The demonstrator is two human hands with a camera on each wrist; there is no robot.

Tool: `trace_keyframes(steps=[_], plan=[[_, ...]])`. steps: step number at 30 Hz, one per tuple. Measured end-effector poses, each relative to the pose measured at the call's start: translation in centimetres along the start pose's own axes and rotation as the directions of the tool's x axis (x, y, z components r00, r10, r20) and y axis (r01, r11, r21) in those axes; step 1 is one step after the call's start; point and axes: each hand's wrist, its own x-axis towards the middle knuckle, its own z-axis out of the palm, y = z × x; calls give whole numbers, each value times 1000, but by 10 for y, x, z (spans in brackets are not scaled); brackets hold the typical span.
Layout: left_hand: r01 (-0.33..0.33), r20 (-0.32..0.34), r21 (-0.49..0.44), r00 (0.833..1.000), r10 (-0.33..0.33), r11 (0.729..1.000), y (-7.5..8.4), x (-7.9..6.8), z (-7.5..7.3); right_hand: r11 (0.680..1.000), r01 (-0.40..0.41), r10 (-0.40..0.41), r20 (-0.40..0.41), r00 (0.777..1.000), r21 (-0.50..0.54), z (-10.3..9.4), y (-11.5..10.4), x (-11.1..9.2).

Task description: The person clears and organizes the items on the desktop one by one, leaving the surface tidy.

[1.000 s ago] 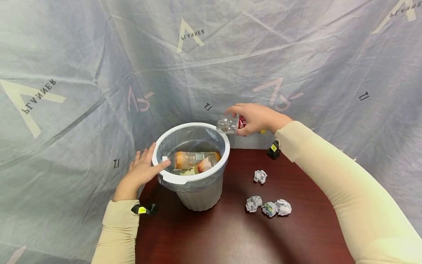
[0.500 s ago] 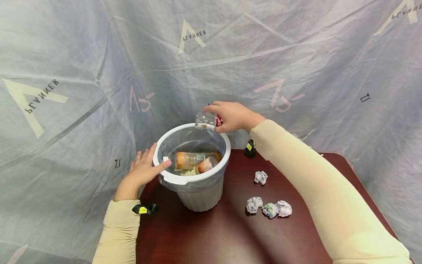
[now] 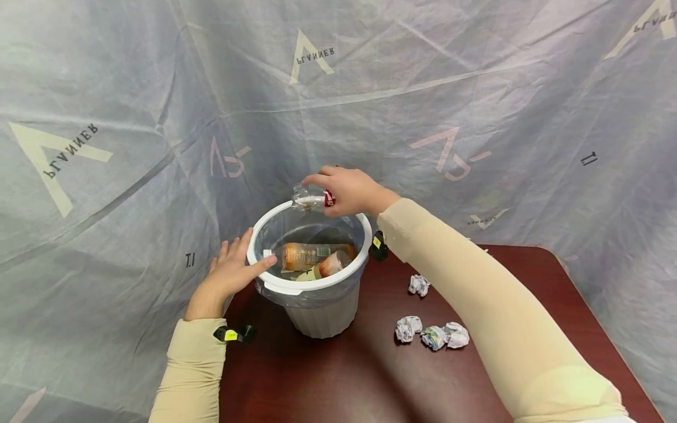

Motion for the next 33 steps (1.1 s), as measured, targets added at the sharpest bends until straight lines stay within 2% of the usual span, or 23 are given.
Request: trace_keyframes(steps=[4,9,15,19,24,28,33], plan=[[2,2,4,1000,-2,1000,2,1,0,1000,19,-19,-16,1000,13,3,-3,2],[4,12,11,1000,-5,1000,4,1,0,997,74,-70,-102,992,33,1,-4,3],[7,7,14,1000,-7,1000,4,0,0,998,51,-47,-169,985,20,-3,5,-7],[4,2,16,1000,-4,1000,4,0,0,999,9,0,-186,983,46,-3,17,-20],[-3,-1,23,1000,3,1000,3,-1,-1,989,-85,109,-211,971,118,1,40,-40],[-5,-2,24,1000,5,1000,2,0,-1,964,-179,220,-206,954,199,9,59,-59],[-2,-1,20,1000,3,1000,2,1,0,919,-256,323,-199,925,301,32,84,-85]])
